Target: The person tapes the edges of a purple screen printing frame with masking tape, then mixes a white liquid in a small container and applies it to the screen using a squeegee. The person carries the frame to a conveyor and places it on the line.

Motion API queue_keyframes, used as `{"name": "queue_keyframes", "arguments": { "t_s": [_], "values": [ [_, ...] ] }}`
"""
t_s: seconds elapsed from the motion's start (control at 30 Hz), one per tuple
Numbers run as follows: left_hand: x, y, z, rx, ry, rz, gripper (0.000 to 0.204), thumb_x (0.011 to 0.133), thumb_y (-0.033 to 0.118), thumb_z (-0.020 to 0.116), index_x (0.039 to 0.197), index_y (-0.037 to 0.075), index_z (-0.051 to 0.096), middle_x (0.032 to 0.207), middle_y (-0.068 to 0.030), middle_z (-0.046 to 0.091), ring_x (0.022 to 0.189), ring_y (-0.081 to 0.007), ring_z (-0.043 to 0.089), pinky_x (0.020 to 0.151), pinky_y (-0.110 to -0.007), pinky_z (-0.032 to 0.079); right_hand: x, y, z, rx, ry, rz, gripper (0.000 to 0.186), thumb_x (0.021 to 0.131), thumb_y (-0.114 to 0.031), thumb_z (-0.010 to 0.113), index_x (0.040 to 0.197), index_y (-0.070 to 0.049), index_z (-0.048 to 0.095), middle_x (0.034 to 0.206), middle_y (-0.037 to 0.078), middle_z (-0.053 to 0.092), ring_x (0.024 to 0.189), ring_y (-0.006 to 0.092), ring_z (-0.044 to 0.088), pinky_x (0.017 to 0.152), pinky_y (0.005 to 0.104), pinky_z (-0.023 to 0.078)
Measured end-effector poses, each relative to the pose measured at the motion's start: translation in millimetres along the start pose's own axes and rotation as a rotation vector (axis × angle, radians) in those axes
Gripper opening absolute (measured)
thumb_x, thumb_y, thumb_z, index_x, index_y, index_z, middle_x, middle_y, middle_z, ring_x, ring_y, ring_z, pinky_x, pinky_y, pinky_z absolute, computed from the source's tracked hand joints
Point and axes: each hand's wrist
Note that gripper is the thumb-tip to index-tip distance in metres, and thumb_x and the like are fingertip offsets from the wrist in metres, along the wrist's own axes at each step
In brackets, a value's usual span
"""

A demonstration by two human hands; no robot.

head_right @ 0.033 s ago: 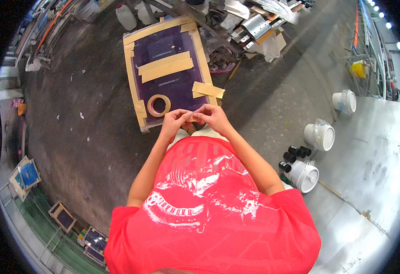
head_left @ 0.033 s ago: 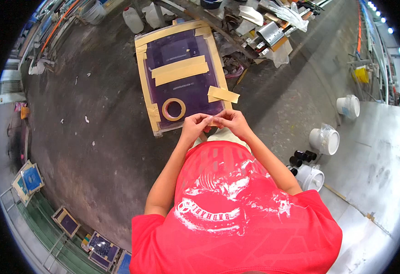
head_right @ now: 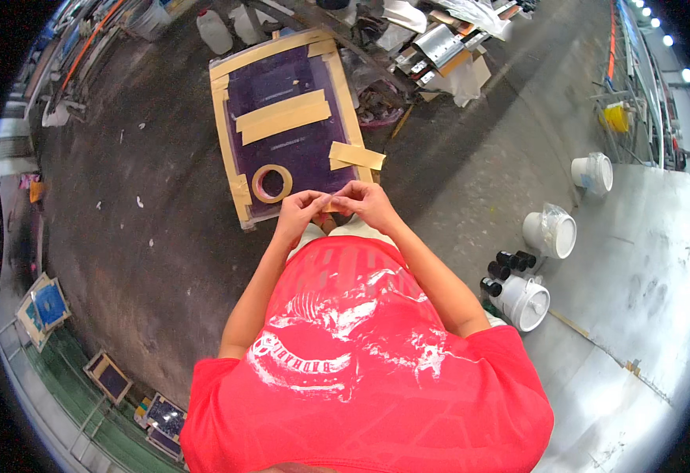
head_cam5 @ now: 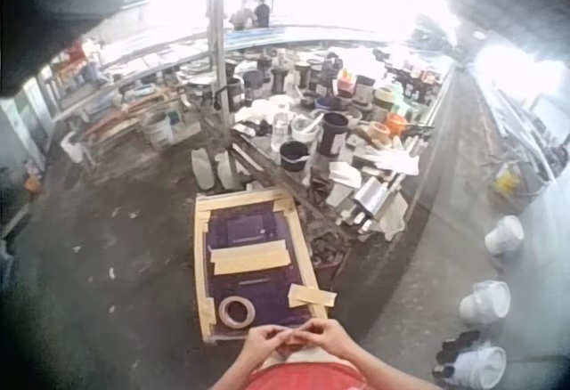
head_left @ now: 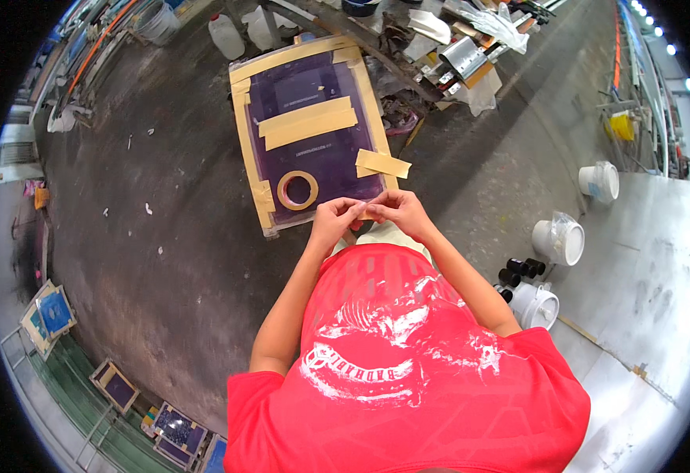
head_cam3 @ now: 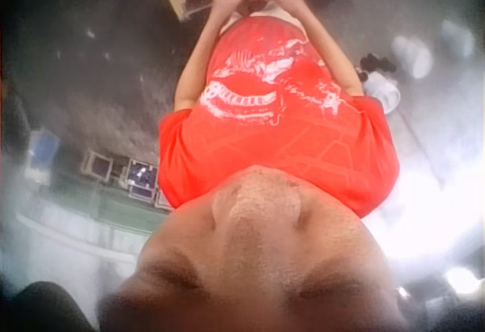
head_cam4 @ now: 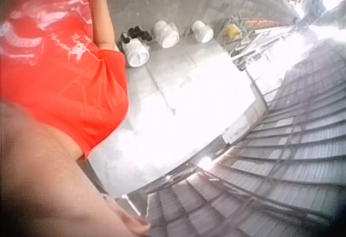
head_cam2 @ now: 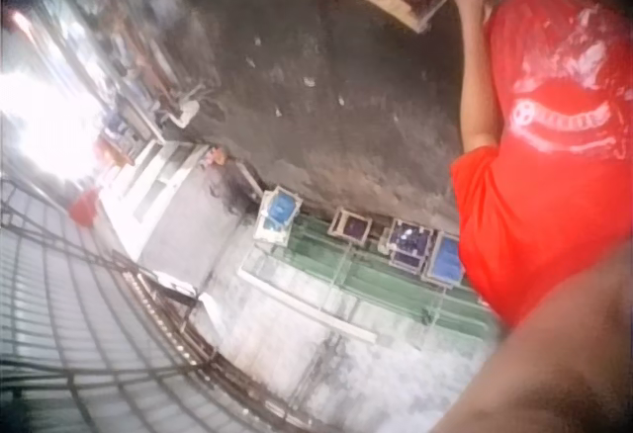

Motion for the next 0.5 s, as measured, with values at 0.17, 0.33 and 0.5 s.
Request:
{"name": "queue_keyframes", "arguments": {
  "t_s": [0.17, 0.33, 0.5],
  "values": [
    [6, -7, 1, 0.024, -0.083, 0.009, 0.021, 0.092, 0.019, 0.066, 0.095, -0.002, 0.07, 0.082, -0.0036, 0.067, 0.069, -0.0085, 0.061, 0.059, -0.023, 0.05, -7, -2, -10, -0.08, -0.056, -0.04, 0.017, 0.09, -0.016, 0.07, 0.09, 0.001, 0.068, 0.082, 0.004, 0.07, 0.074, 0.0076, 0.063, 0.066, 0.0232, 0.05],
    [7, 4, 8, -0.022, -0.139, -0.014, 0.02, 0.093, 0.019, 0.065, 0.097, 0.0, 0.068, 0.085, -0.004, 0.068, 0.069, -0.0085, 0.061, 0.061, -0.024, 0.051, -10, -6, -11, -0.04, -0.02, -0.114, 0.018, 0.091, -0.016, 0.068, 0.09, 0.001, 0.067, 0.077, 0.002, 0.067, 0.07, 0.0059, 0.059, 0.061, 0.0218, 0.047],
    [7, 6, 9, -0.451, -0.17, -0.149, 0.02, 0.094, 0.021, 0.064, 0.101, 0.003, 0.066, 0.09, -0.0036, 0.068, 0.069, -0.0089, 0.062, 0.062, -0.024, 0.052, -12, -19, 8, -0.214, 0.143, -0.375, 0.017, 0.09, -0.014, 0.069, 0.091, 0.003, 0.066, 0.08, 0.004, 0.069, 0.07, 0.0086, 0.061, 0.063, 0.0246, 0.049]
  ]
}}
Point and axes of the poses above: each hand's wrist, its own x-axis towards the middle knuckle, its own z-axis out of the palm, y = z × x
